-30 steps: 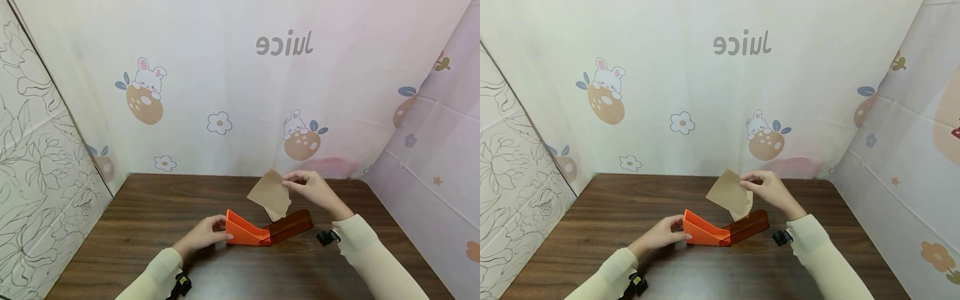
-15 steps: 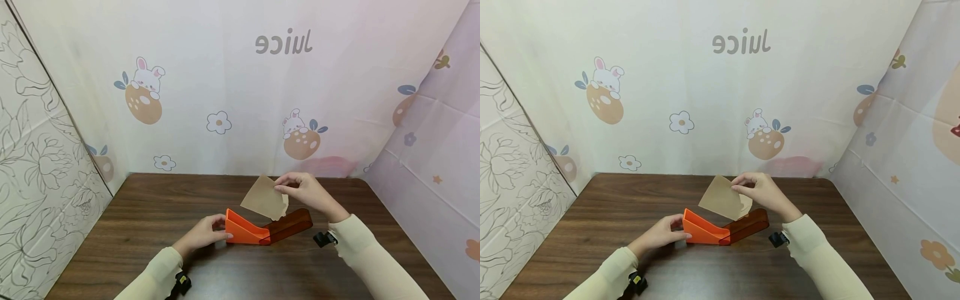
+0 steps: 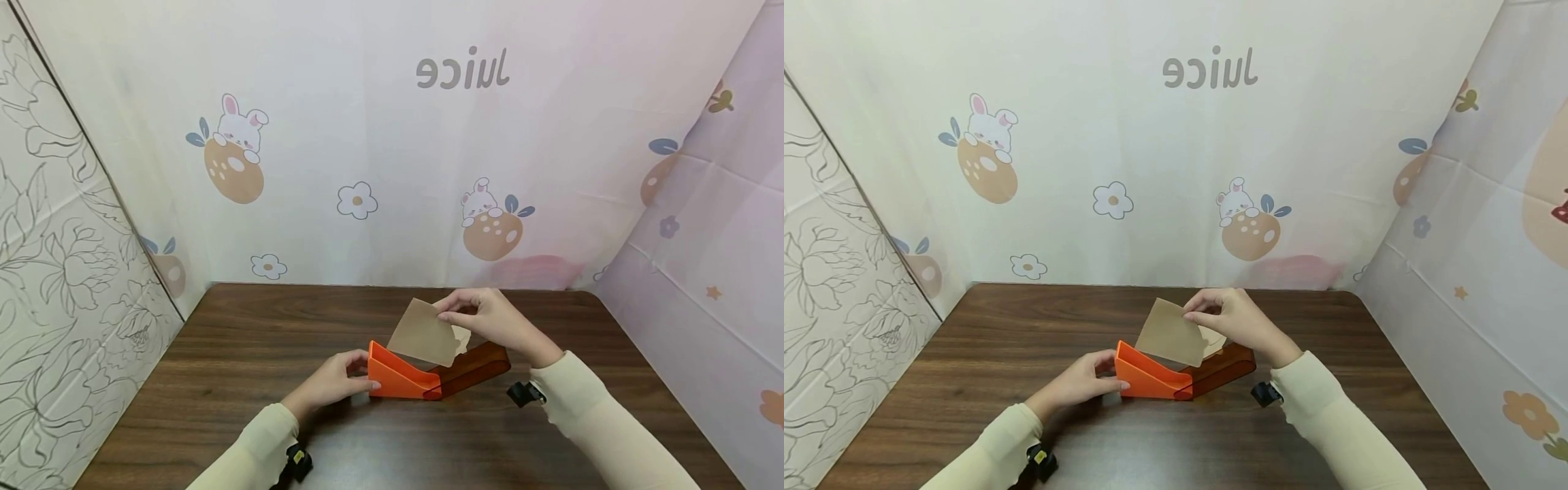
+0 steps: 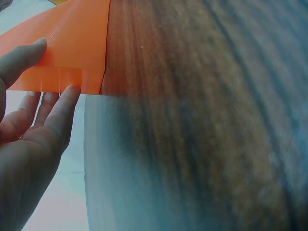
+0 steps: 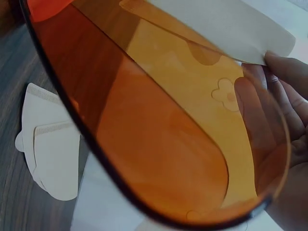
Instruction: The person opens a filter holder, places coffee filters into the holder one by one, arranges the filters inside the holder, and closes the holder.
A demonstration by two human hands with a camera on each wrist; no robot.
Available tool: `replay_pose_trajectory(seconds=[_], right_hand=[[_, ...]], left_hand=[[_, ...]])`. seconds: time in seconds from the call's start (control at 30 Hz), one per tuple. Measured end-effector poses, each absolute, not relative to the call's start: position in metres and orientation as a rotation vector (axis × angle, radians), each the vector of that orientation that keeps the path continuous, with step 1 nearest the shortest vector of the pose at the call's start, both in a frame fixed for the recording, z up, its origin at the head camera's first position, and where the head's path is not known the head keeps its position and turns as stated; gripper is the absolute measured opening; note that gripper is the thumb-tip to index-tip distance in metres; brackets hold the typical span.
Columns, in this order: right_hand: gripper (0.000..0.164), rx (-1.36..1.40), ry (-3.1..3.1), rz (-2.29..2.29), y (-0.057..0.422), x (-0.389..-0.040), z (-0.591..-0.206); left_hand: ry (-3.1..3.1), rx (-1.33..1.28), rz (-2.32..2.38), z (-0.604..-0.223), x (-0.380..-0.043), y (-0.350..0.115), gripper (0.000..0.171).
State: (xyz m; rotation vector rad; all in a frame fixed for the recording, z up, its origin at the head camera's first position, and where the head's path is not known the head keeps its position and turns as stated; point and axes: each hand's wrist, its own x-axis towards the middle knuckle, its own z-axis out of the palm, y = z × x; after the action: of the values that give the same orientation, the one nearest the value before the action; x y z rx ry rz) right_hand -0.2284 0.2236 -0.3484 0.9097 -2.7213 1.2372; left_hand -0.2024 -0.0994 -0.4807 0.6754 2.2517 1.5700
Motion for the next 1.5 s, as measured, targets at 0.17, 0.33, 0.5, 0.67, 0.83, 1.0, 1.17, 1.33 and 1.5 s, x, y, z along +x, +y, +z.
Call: replay_pose_trajectory(seconds=[0.17,0.33,0.5,0.67,0.83,1.0,1.17,1.33,1.5], right_hand=[[0.010,0.948,-2.725,1.204,0.216,-0.228,-0.352],[0.010,0.967,-2.727,1.194,0.211,-0.226,-0.356],[0.010,1.011,-2.704,1.147,0.206,-0.224,-0.357],[0.013,1.035,-2.696,1.128,0.202,-0.221,-0.357],[0.014,1.092,-2.692,1.111,0.197,-0.220,-0.359],[0.013,1.175,-2.674,1.085,0.191,-0.222,-0.363],[0.012,1.228,-2.654,1.099,0.188,-0.222,-0.368],[0.010,1.215,-2.690,1.116,0.185,-0.219,-0.373],[0.008,1.161,-2.748,1.117,0.182,-0.216,-0.377]], left_hand=[[2.263,0.679,1.570,-0.481,-0.202,-0.100,0.038],[2.264,0.663,1.575,-0.480,-0.201,-0.098,0.038],[2.271,0.648,1.577,-0.477,-0.199,-0.098,0.037],[2.272,0.657,1.567,-0.479,-0.201,-0.099,0.039],[2.272,0.647,1.559,-0.479,-0.201,-0.099,0.039],[2.272,0.634,1.561,-0.480,-0.201,-0.099,0.038],[2.269,0.642,1.562,-0.480,-0.201,-0.099,0.039],[2.264,0.647,1.572,-0.479,-0.201,-0.100,0.038],[2.256,0.647,1.589,-0.477,-0.200,-0.099,0.038]])
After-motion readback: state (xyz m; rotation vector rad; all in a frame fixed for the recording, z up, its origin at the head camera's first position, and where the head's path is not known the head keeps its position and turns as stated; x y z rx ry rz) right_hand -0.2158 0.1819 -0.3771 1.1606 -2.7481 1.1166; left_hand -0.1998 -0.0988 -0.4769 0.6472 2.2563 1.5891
